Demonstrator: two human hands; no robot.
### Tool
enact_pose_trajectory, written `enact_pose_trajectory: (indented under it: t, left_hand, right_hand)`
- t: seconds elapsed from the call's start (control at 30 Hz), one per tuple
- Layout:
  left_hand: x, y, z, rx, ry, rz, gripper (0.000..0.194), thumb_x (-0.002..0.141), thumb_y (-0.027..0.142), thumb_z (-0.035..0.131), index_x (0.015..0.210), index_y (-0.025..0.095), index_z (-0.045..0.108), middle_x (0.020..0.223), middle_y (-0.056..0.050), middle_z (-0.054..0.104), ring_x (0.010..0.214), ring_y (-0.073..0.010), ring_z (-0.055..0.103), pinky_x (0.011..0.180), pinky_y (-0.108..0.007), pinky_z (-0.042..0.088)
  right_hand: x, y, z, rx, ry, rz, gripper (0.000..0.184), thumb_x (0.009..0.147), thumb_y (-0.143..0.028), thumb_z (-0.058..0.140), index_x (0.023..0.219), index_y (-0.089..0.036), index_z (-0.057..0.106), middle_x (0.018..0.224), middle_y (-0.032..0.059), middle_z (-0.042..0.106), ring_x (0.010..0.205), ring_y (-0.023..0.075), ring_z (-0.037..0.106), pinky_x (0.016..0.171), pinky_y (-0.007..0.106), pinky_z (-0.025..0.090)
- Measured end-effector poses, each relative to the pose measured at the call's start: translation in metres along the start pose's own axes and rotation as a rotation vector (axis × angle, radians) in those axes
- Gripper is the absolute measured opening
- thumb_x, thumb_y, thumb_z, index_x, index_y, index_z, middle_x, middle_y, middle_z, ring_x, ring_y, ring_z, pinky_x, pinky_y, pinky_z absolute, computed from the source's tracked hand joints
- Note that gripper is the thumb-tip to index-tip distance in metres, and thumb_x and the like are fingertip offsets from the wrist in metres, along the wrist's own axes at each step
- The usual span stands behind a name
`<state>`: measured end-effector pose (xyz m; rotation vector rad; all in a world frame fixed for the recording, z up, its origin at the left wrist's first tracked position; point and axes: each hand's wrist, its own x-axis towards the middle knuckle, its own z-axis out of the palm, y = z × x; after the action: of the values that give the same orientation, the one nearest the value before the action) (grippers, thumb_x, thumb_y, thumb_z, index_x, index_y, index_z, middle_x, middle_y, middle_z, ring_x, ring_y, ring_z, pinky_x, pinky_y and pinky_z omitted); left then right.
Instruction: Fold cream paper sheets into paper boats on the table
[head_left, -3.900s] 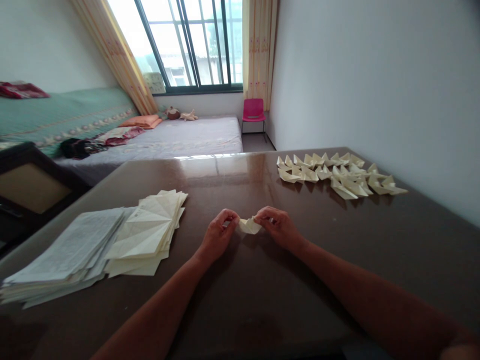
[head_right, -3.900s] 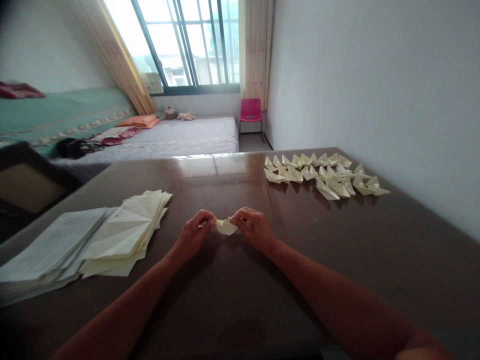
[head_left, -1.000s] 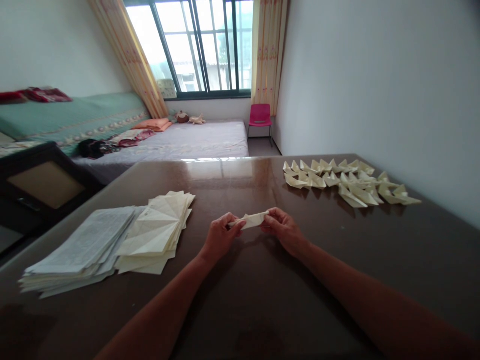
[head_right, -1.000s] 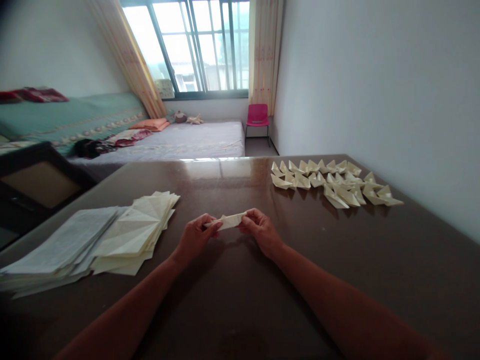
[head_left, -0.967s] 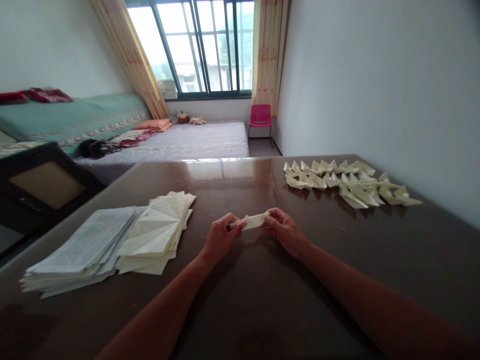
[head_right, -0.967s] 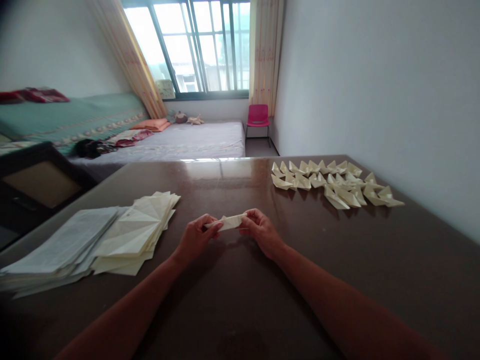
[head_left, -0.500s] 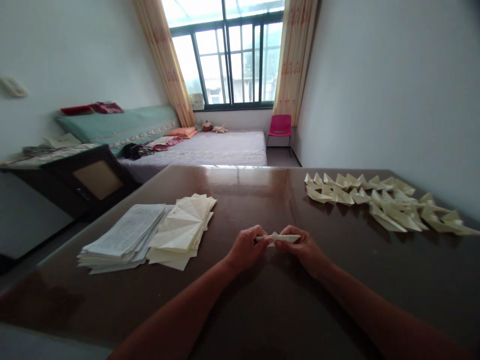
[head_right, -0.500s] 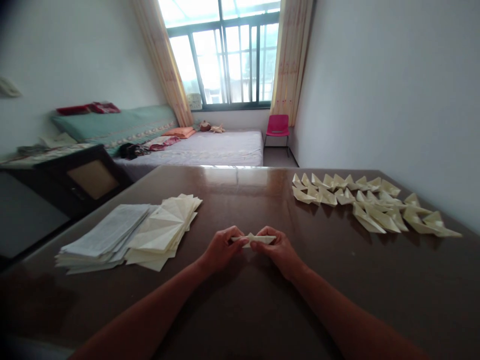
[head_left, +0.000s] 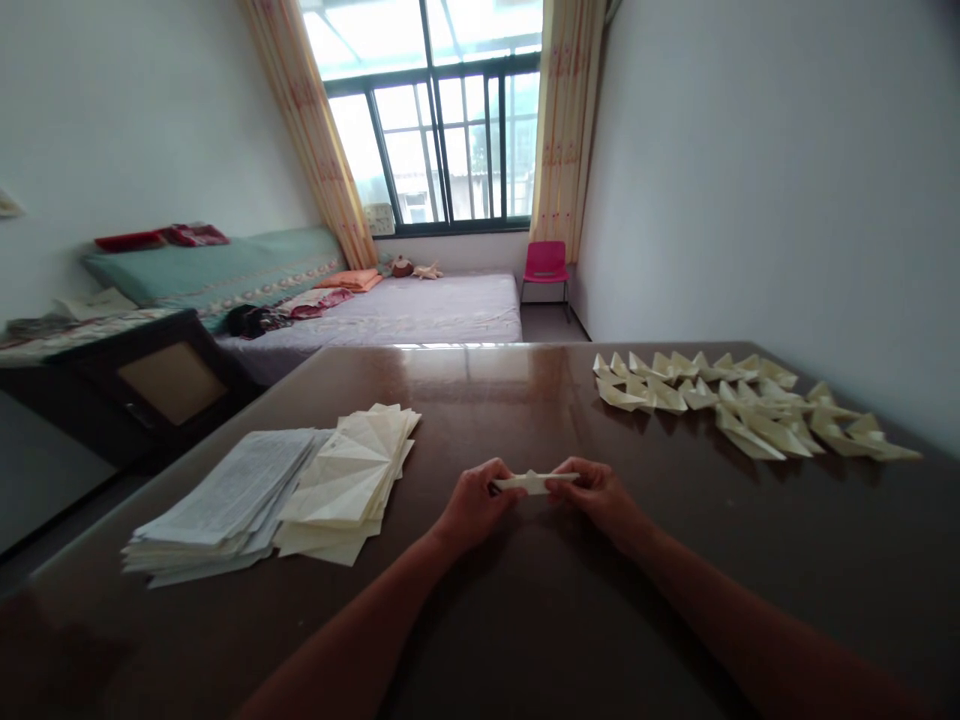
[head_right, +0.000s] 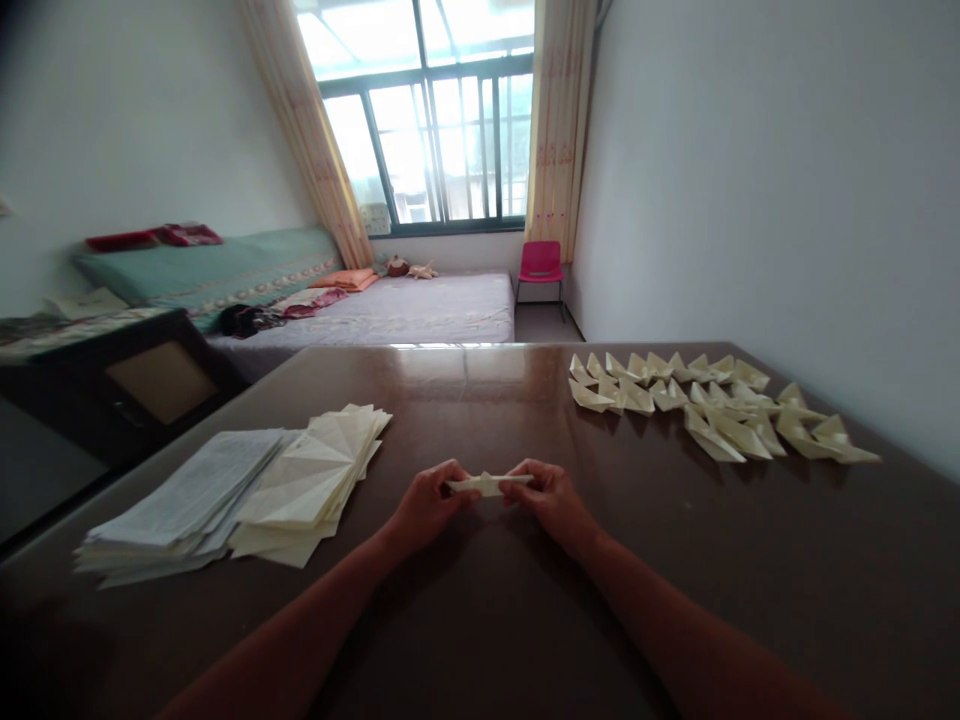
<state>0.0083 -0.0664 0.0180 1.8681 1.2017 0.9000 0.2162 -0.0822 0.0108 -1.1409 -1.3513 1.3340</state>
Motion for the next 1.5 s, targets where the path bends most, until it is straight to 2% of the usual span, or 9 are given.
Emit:
enact_pose_trajectory:
  t: [0.23,0.37,0.57,0.7,0.8,0.93,1.07,1.23,1.5]
  left_hand:
    - [0.002,0.001,-0.003,0.018,-0.034,0.001,0.022,0.076,0.035,0.061,0.07,0.014,0.059,0.062,0.001,0.061,0.058,-0.0096,0.047,0.054,-0.021,0.033]
    - [0.005,-0.006,-0.002,0.093,-0.059,0.028,0.02,0.077,0.034,0.061,0.073,0.014,0.061,0.063,0.002,0.059,0.06,-0.0105,0.049,0.057,-0.021,0.036]
    - [0.01,-0.016,-0.018,0.126,-0.077,0.109,0.019,0.074,0.03,0.064,0.088,0.018,0.066,0.087,-0.002,0.061,0.071,-0.0122,0.056,0.064,-0.022,0.044]
    - [0.013,-0.02,-0.026,0.097,-0.054,0.105,0.015,0.078,0.029,0.059,0.083,0.016,0.066,0.085,-0.003,0.06,0.074,-0.0134,0.058,0.065,-0.023,0.045]
    - [0.012,-0.021,-0.027,0.137,-0.066,0.117,0.015,0.081,0.028,0.057,0.081,0.017,0.067,0.081,-0.003,0.063,0.075,-0.0144,0.059,0.068,-0.024,0.046]
    - [0.011,-0.021,-0.026,0.149,-0.087,0.175,0.015,0.082,0.027,0.056,0.083,0.017,0.067,0.088,-0.004,0.064,0.082,-0.0153,0.06,0.073,-0.024,0.046]
    - [0.012,-0.021,-0.027,0.189,-0.093,0.229,0.016,0.085,0.025,0.053,0.083,0.018,0.066,0.09,-0.004,0.064,0.084,-0.0151,0.06,0.078,-0.025,0.045]
    - [0.012,-0.02,-0.029,0.231,-0.086,0.257,0.016,0.086,0.021,0.049,0.083,0.017,0.064,0.088,-0.004,0.063,0.084,-0.0148,0.058,0.079,-0.025,0.044]
    - [0.011,-0.022,-0.019,0.196,-0.101,0.294,0.017,0.088,0.022,0.046,0.086,0.018,0.062,0.094,-0.004,0.06,0.086,-0.0136,0.057,0.081,-0.024,0.043]
  right_hand:
    - [0.007,0.005,-0.004,-0.064,-0.013,-0.084,0.03,0.074,-0.045,0.069,0.075,-0.015,0.065,0.061,0.0,0.065,0.053,0.01,0.05,0.052,0.023,0.033]
    - [0.008,0.006,-0.01,-0.228,-0.028,-0.122,0.026,0.077,-0.041,0.065,0.071,-0.015,0.065,0.058,-0.0014,0.061,0.052,0.0095,0.046,0.051,0.023,0.032]
    - [0.008,0.002,-0.025,-0.485,-0.034,-0.169,0.023,0.081,-0.035,0.058,0.086,-0.018,0.072,0.075,0.0018,0.069,0.069,0.0158,0.058,0.063,0.025,0.041]
    - [0.011,0.001,-0.033,-0.45,-0.009,-0.175,0.027,0.074,-0.028,0.065,0.099,-0.018,0.067,0.091,0.0033,0.069,0.08,0.0179,0.062,0.073,0.027,0.046]
    - [0.014,0.004,-0.037,-0.391,0.049,-0.176,0.022,0.071,-0.025,0.066,0.091,-0.018,0.063,0.085,0.0023,0.068,0.079,0.0178,0.064,0.07,0.026,0.047]
    - [0.015,0.006,-0.038,-0.433,0.023,-0.179,0.014,0.073,-0.023,0.062,0.085,-0.018,0.065,0.075,0.0013,0.067,0.072,0.0166,0.063,0.066,0.026,0.046]
    - [0.013,0.003,-0.034,-0.42,0.056,-0.248,0.023,0.073,-0.02,0.061,0.096,-0.019,0.064,0.085,0.0016,0.069,0.075,0.0157,0.064,0.07,0.025,0.047]
    - [0.012,0.002,-0.032,-0.543,0.063,-0.299,0.01,0.079,-0.023,0.059,0.08,-0.019,0.068,0.073,0.0008,0.069,0.068,0.0154,0.062,0.066,0.025,0.045]
    - [0.012,0.008,-0.025,-0.569,0.058,-0.353,0.011,0.08,-0.022,0.058,0.081,-0.019,0.069,0.081,0.0013,0.07,0.076,0.016,0.063,0.071,0.025,0.045]
